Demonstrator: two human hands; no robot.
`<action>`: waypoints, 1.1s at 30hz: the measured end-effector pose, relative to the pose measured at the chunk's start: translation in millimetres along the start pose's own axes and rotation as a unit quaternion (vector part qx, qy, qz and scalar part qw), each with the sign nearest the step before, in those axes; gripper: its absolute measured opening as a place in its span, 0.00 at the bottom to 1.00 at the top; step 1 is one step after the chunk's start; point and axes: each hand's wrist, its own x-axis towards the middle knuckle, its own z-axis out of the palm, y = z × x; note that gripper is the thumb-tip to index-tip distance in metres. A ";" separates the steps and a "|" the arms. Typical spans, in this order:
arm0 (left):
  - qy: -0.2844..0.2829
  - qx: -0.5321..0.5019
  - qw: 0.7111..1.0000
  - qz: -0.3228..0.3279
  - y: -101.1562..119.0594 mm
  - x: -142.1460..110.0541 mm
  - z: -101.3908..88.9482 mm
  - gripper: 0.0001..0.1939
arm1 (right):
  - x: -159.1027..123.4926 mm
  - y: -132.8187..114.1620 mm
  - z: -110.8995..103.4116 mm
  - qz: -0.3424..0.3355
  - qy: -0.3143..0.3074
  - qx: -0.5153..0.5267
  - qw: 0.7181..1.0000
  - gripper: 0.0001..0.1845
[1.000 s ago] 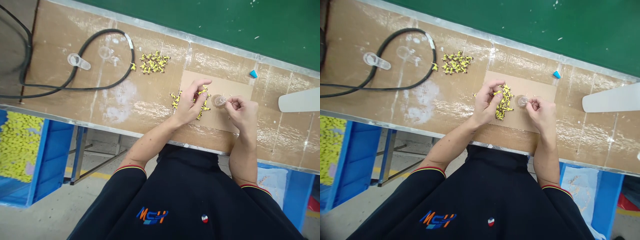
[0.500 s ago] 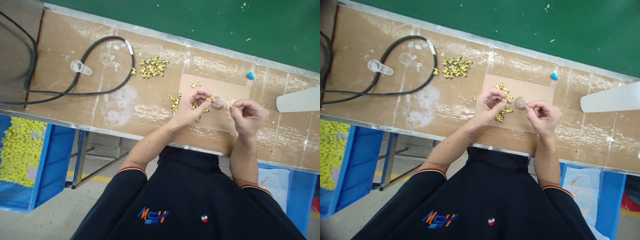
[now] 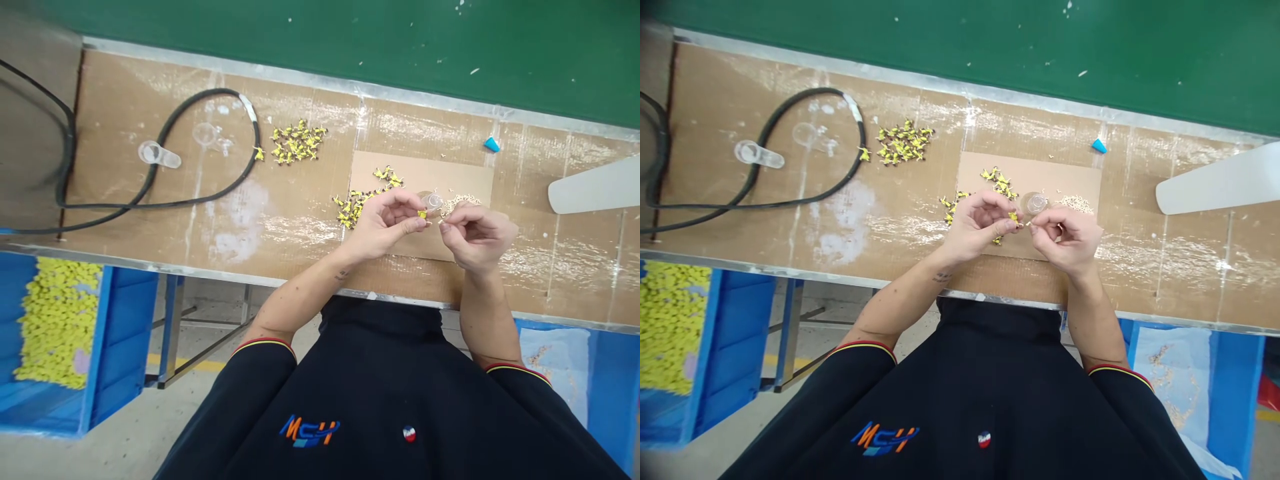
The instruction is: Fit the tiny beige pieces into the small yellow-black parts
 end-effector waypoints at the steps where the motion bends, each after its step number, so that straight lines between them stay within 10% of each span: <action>1: -0.004 0.001 1.000 -0.001 0.5 -0.2 -0.3 0.18 | 0.2 -0.4 0.8 -0.001 -0.001 0.001 1.000 0.07; 24: -0.002 -0.070 0.997 -0.015 1.1 -1.9 -2.3 0.13 | -4.1 5.5 0.2 -0.031 -0.039 0.041 0.998 0.06; 33: 0.088 -0.107 0.987 -0.084 3.8 -0.4 -0.1 0.21 | -3.3 7.2 2.2 -0.059 -0.051 0.106 0.991 0.04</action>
